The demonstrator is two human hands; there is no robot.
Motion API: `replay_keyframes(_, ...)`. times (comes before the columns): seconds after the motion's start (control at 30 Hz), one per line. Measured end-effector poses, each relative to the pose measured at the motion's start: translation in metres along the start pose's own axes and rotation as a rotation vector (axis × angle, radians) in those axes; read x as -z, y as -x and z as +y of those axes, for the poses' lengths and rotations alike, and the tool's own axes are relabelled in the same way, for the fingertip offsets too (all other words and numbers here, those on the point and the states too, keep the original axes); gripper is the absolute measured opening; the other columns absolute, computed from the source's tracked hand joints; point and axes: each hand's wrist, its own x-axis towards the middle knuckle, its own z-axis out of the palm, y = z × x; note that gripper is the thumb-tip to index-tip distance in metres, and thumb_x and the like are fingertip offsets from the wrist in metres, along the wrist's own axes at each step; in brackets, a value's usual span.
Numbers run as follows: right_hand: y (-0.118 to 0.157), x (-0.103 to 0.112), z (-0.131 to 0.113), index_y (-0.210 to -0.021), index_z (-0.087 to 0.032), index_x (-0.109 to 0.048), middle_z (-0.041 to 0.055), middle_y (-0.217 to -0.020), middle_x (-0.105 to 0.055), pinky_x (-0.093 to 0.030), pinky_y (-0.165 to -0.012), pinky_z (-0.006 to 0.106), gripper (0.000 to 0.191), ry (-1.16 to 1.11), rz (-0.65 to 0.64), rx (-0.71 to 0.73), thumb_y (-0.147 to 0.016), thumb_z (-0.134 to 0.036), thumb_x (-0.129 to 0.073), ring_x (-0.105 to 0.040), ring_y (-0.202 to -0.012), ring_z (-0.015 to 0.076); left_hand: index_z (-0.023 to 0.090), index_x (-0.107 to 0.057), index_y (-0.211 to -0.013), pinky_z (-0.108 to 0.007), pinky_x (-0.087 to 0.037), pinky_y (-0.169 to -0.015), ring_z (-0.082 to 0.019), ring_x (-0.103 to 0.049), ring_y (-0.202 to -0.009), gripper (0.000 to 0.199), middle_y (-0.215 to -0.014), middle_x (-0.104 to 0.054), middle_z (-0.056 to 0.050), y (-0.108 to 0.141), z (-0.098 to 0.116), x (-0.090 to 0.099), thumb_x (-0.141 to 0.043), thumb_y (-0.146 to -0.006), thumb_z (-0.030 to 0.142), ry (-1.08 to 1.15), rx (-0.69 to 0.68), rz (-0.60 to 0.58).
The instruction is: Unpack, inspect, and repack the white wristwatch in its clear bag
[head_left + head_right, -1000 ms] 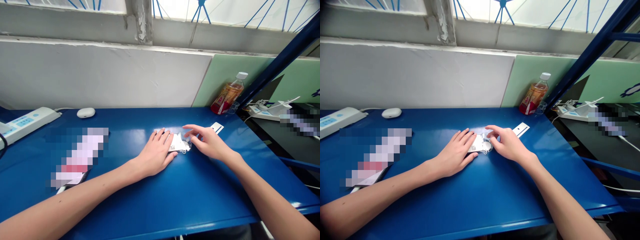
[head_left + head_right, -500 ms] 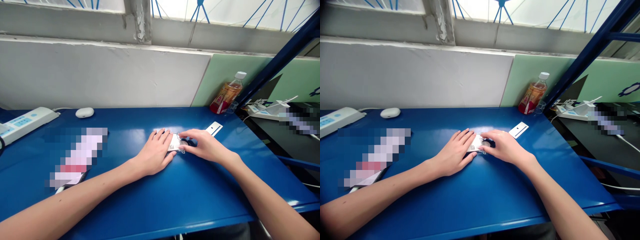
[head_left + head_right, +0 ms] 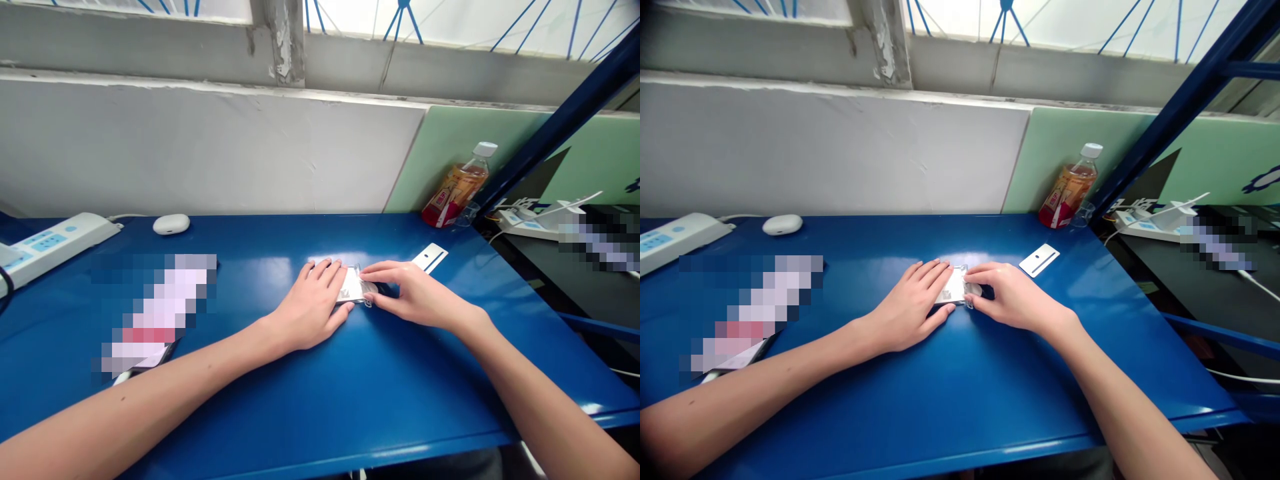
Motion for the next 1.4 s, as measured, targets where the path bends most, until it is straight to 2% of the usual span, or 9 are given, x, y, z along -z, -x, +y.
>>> replay_keyframes(0.23,0.002,-0.001,-0.001,-0.113,-0.021,-0.073,0.0109,-0.121,-0.07,-0.056,-0.092,0.039,0.026,0.039,-0.041,0.008,-0.093,-0.029,-0.057,-0.068,-0.108,0.0266,0.005,-0.039,-0.145,-0.052,-0.026,-0.114,-0.035,-0.037,-0.141,0.061,-0.151,-0.042,-0.021,0.0,0.001,0.0,-0.036,-0.101,0.047,-0.014,0.0,-0.006)
replay_keyframes(0.5,0.004,-0.011,-0.013,-0.116,-0.015,-0.067,0.0155,-0.126,-0.067,-0.052,-0.101,0.046,0.027,0.207,0.011,0.108,-0.091,-0.02,-0.056,-0.059,-0.123,0.0301,0.005,-0.039,-0.145,-0.053,-0.026,-0.114,-0.035,-0.037,-0.14,0.06,-0.151,-0.042,-0.022,0.0,0.001,-0.001,-0.037,-0.1,0.046,-0.015,0.002,-0.001)
replay_keyframes(0.67,0.002,-0.015,-0.018,-0.106,-0.012,-0.07,0.018,-0.123,-0.068,-0.052,-0.104,0.047,0.023,0.243,0.014,0.137,-0.087,-0.019,-0.059,-0.059,-0.123,0.0326,0.005,-0.039,-0.145,-0.053,-0.026,-0.113,-0.036,-0.038,-0.14,0.06,-0.15,-0.043,-0.022,0.0,0.001,0.0,-0.037,-0.1,0.044,-0.012,-0.009,0.003)
replay_keyframes(0.8,0.001,-0.017,-0.021,-0.1,-0.016,-0.072,0.017,-0.12,-0.069,-0.054,-0.1,0.049,0.02,0.231,0.065,0.15,-0.086,-0.016,-0.058,-0.061,-0.12,0.0326,0.007,-0.04,-0.144,-0.053,-0.026,-0.113,-0.036,-0.039,-0.139,0.058,-0.149,-0.045,-0.022,0.0,0.001,-0.001,-0.038,-0.1,0.044,-0.006,-0.013,0.017)
replay_keyframes(1.0,-0.001,-0.019,-0.007,-0.094,-0.019,-0.075,0.0134,-0.118,-0.07,-0.056,-0.095,0.043,0.019,0.117,0.142,0.097,-0.092,-0.021,-0.056,-0.066,-0.11,0.0271,0.007,-0.042,-0.142,-0.051,-0.027,-0.113,-0.035,-0.04,-0.138,0.055,-0.147,-0.046,-0.021,-0.001,0.001,0.001,-0.037,-0.101,0.044,0.005,-0.009,0.025)
replay_keyframes(1.17,-0.001,-0.018,0.009,-0.1,-0.019,-0.074,0.013,-0.123,-0.067,-0.056,-0.093,0.042,0.023,0.079,0.188,0.058,-0.095,-0.024,-0.052,-0.065,-0.11,0.0258,0.005,-0.04,-0.143,-0.052,-0.027,-0.113,-0.035,-0.039,-0.139,0.054,-0.148,-0.044,-0.023,-0.002,0.002,0.003,-0.035,-0.103,0.041,0.011,-0.005,0.006)
replay_keyframes(1.4,-0.001,-0.015,0.016,-0.11,-0.021,-0.07,0.0125,-0.122,-0.068,-0.056,-0.094,0.046,0.024,0.103,0.179,0.074,-0.096,-0.02,-0.05,-0.065,-0.11,0.0261,0.006,-0.039,-0.143,-0.052,-0.029,-0.112,-0.034,-0.04,-0.139,0.053,-0.148,-0.045,-0.022,-0.002,0.002,0.003,-0.035,-0.103,0.041,0.038,0.002,0.019)
